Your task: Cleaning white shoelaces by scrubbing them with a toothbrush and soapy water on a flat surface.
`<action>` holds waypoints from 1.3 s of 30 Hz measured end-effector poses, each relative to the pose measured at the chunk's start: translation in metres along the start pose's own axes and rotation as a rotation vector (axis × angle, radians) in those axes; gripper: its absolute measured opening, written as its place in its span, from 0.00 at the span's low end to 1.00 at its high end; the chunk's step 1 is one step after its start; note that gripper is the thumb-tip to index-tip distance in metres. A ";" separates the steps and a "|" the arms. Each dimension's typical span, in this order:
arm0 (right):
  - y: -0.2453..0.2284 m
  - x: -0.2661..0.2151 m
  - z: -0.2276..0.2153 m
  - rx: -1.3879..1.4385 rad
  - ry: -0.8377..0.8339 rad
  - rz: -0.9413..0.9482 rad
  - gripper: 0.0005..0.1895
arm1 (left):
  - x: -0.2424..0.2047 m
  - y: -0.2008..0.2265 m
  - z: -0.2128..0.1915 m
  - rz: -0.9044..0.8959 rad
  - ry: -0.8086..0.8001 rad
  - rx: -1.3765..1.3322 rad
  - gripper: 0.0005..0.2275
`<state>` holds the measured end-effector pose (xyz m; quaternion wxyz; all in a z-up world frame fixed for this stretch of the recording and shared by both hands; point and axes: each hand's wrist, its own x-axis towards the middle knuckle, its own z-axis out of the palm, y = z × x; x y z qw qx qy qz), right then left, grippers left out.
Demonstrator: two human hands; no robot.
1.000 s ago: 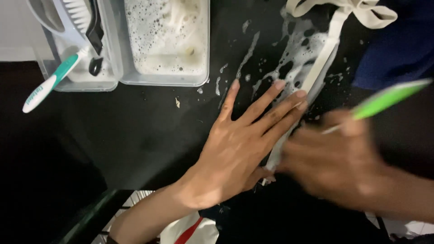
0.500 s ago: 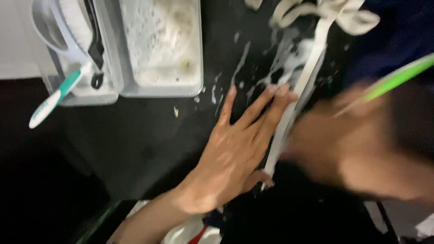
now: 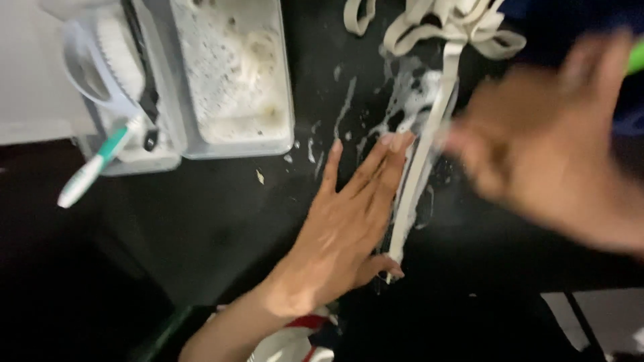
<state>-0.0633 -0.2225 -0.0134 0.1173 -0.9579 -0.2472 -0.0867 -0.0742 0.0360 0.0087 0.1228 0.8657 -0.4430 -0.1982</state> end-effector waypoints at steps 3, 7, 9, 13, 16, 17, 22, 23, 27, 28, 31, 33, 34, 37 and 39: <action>-0.004 0.004 0.006 0.165 -0.028 -0.103 0.18 | 0.005 -0.002 -0.001 -0.014 -0.006 -0.110 0.74; 0.031 0.004 0.011 0.395 0.147 0.082 0.25 | 0.002 0.003 -0.001 0.006 -0.019 0.016 0.72; 0.032 0.012 0.000 -0.015 0.225 0.073 0.24 | 0.004 0.001 -0.002 0.003 -0.003 0.024 0.71; 0.025 0.017 -0.004 0.117 0.336 0.075 0.16 | 0.003 -0.003 -0.013 0.047 -0.002 0.070 0.67; 0.013 0.022 -0.015 0.214 0.402 0.051 0.10 | 0.012 -0.006 -0.030 0.115 -0.005 -0.071 0.53; 0.006 0.023 -0.019 0.275 0.414 0.053 0.09 | 0.016 -0.007 -0.035 0.153 -0.004 -0.168 0.43; -0.007 0.037 -0.020 0.217 0.333 -0.080 0.17 | 0.039 0.001 0.002 0.094 0.226 0.035 0.46; -0.006 0.041 -0.015 0.150 0.257 -0.097 0.20 | 0.042 0.000 0.009 0.090 0.308 0.028 0.47; -0.004 0.070 0.015 0.075 0.117 -0.415 0.33 | 0.034 0.011 0.009 0.048 0.512 0.025 0.40; -0.012 0.081 0.021 0.050 0.080 -0.466 0.20 | 0.031 0.013 0.010 0.004 0.471 0.070 0.39; -0.041 0.108 0.022 0.108 0.009 -0.662 0.09 | 0.025 0.019 0.017 -0.073 0.356 0.019 0.35; -0.058 0.117 0.017 0.195 -0.039 -0.796 0.08 | 0.022 0.020 0.022 -0.095 0.278 -0.088 0.32; -0.065 0.121 0.015 0.225 -0.090 -0.808 0.09 | 0.020 0.020 0.025 -0.132 0.196 -0.106 0.27; -0.076 0.129 0.021 0.229 -0.275 -0.835 0.11 | 0.017 0.010 0.031 -0.156 0.136 -0.167 0.27; -0.083 0.136 0.021 0.194 -0.411 -0.836 0.12 | 0.017 0.003 0.035 -0.131 0.158 -0.208 0.34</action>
